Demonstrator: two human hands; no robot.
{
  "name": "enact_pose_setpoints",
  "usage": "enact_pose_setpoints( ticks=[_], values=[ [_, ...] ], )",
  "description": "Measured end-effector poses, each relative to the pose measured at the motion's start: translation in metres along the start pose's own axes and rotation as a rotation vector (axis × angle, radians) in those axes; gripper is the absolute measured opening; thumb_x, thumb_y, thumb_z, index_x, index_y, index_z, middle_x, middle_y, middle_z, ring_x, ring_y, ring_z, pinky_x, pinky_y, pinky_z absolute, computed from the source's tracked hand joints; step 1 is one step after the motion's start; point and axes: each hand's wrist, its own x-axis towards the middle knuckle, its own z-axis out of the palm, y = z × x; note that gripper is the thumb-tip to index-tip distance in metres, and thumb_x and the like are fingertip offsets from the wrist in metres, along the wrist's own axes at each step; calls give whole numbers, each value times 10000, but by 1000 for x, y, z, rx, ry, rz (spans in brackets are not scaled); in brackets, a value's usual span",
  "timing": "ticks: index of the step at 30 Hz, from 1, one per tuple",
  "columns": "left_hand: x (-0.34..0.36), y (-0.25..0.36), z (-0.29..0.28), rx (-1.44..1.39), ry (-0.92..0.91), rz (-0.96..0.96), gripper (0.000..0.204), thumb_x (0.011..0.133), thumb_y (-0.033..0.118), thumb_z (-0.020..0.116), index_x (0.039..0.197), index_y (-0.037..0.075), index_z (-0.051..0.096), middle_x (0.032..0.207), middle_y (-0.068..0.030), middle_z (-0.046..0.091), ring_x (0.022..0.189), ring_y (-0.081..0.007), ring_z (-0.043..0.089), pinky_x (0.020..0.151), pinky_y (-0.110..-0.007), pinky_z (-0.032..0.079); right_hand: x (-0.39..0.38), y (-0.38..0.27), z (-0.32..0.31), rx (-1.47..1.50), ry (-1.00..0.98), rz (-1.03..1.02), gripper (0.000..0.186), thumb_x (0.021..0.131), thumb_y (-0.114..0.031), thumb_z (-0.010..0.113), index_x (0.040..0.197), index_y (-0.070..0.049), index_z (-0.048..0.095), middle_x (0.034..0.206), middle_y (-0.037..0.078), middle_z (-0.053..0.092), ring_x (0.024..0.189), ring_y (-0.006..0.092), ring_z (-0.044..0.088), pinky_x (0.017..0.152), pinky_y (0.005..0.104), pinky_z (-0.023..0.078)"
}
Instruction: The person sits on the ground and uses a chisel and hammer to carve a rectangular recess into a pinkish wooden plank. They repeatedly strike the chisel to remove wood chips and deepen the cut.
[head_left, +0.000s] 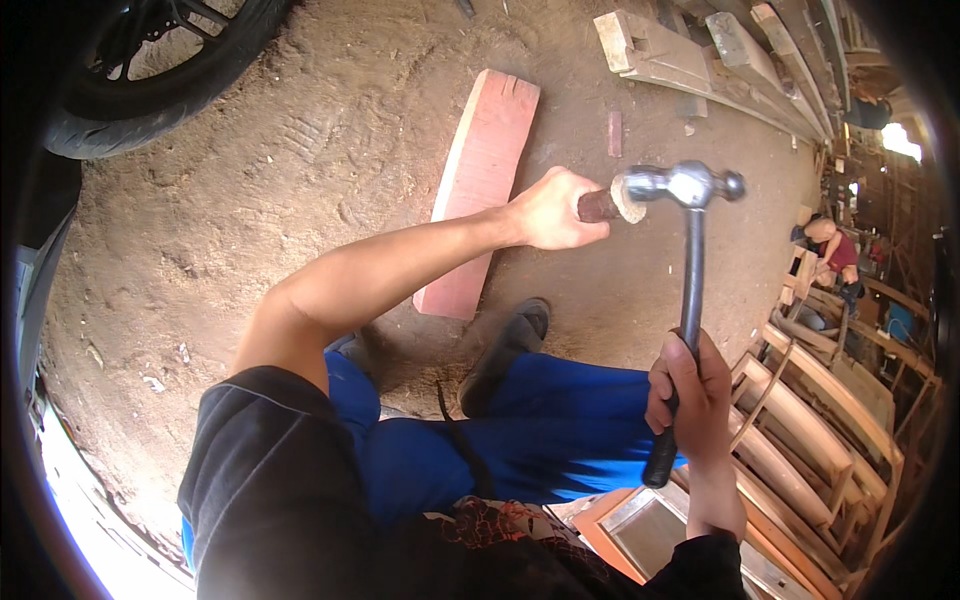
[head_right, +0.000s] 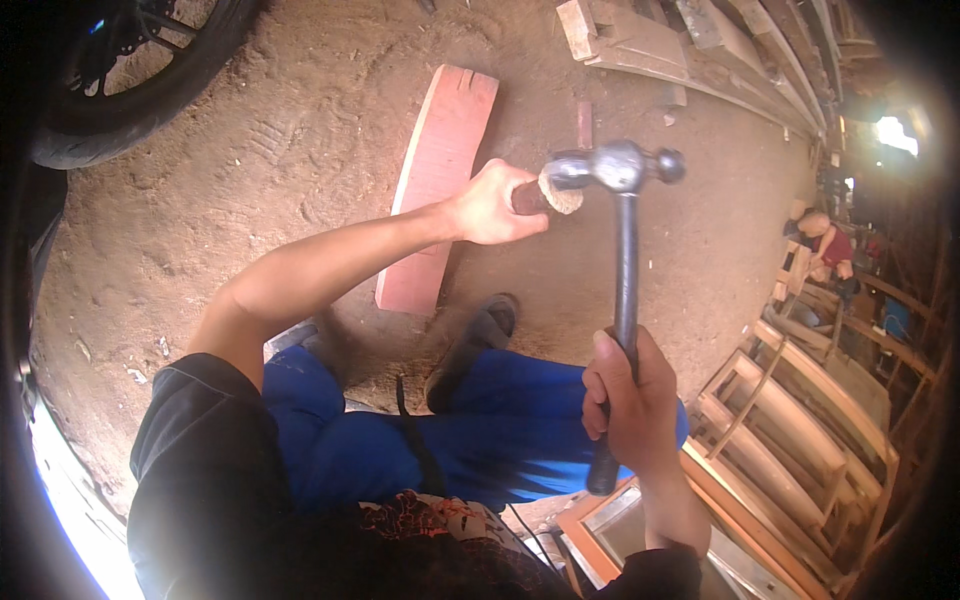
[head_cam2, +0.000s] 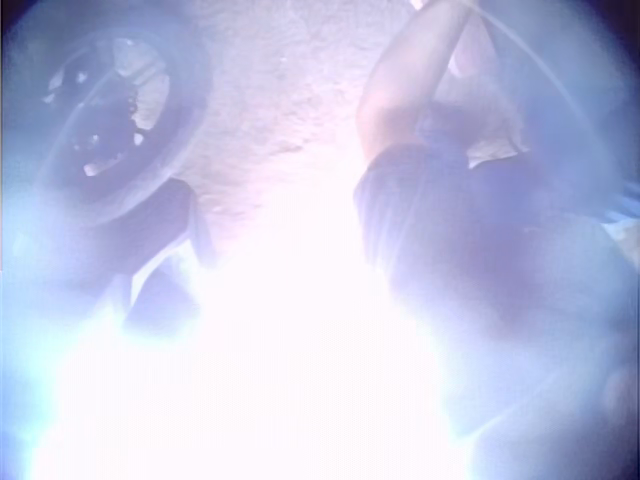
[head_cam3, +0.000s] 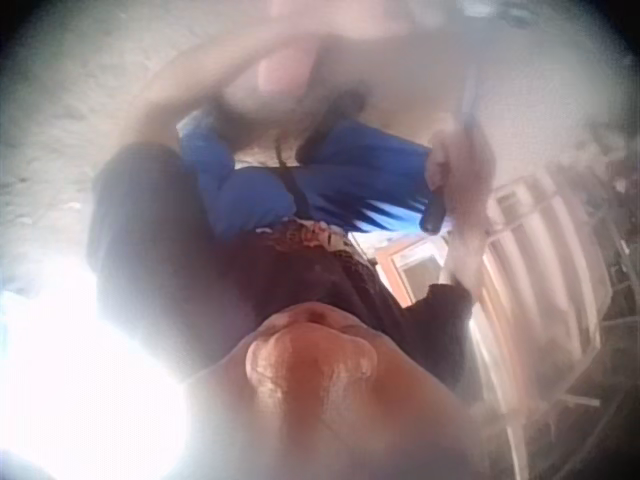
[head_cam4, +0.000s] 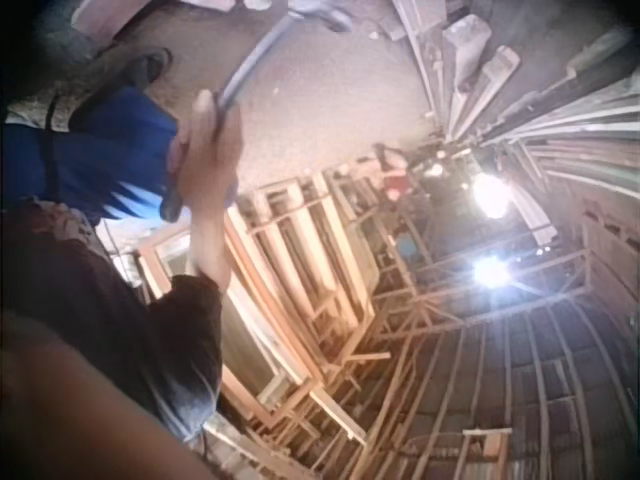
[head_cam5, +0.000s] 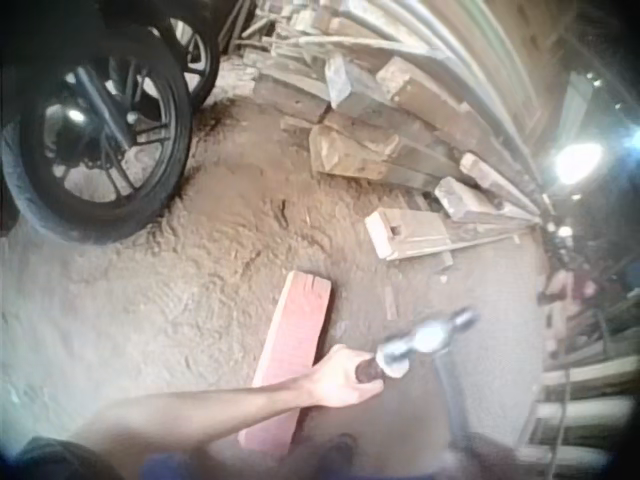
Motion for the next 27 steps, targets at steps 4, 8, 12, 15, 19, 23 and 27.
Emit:
enact_pose_setpoints(
  ticks=[4, 8, 12, 15, 19, 23, 27],
  values=[
    [1, -3, 2, 13, 52, 76, 226, 764, 148, 699, 752, -50, 593, 608, -176, 578, 557, -150, 558, 565, -373, 484, -19, -25, -15, 103, 225, -147, 213, 1048, -282, 515, 985, -78, 526, 627, -6, 445, 401, 84, 428, 353, 243, 337],
    [8, -10, 3, -1, 83, 79, 228, 767, 145, 707, 775, -65, 619, 584, -148, 559, 549, -117, 530, 536, -354, 473, -27, -47, -16, 328, 360, -416, 364, 1068, -419, 401, 970, -81, 496, 617, 9, 431, 393, 100, 401, 352, 236, 326],
    [13, -3, 0, -10, 42, -22, 264, 776, 180, 693, 794, -72, 615, 659, -173, 614, 610, -188, 589, 613, -370, 496, 11, 12, -13, 189, 304, -581, 357, 1069, -407, 410, 922, -91, 486, 625, 9, 440, 418, 106, 429, 384, 235, 342],
    [8, 1, -3, 18, 35, -80, 311, 778, 218, 688, 836, -82, 632, 720, -226, 647, 668, -264, 656, 679, -400, 522, 10, 11, 2, -115, 144, -289, 341, 1063, -387, 447, 899, -94, 507, 610, 1, 434, 414, 94, 426, 380, 229, 333],
    [9, -1, -1, 67, 41, -112, 309, 778, 225, 688, 831, -75, 635, 735, -232, 656, 682, -268, 667, 693, -404, 525, -9, -32, -6, 32, 237, -87, 340, 1051, -395, 478, 919, -88, 541, 585, -8, 418, 389, 77, 393, 356, 222, 303],
    [16, -3, 4, 38, 86, -83, 290, 766, 208, 693, 781, -70, 613, 643, -162, 585, 617, -174, 575, 610, -376, 493, -4, -44, -10, 168, 372, -313, 356, 1047, -426, 475, 922, -96, 519, 584, -14, 415, 380, 77, 364, 345, 227, 296],
    [19, -8, 5, 59, 135, -80, 280, 758, 198, 697, 754, -66, 604, 615, -125, 568, 590, -141, 537, 573, -366, 481, 36, -9, -9, -23, 185, -355, 329, 1073, -368, 429, 888, -99, 468, 598, -10, 432, 398, 91, 383, 380, 228, 340]
  ],
)
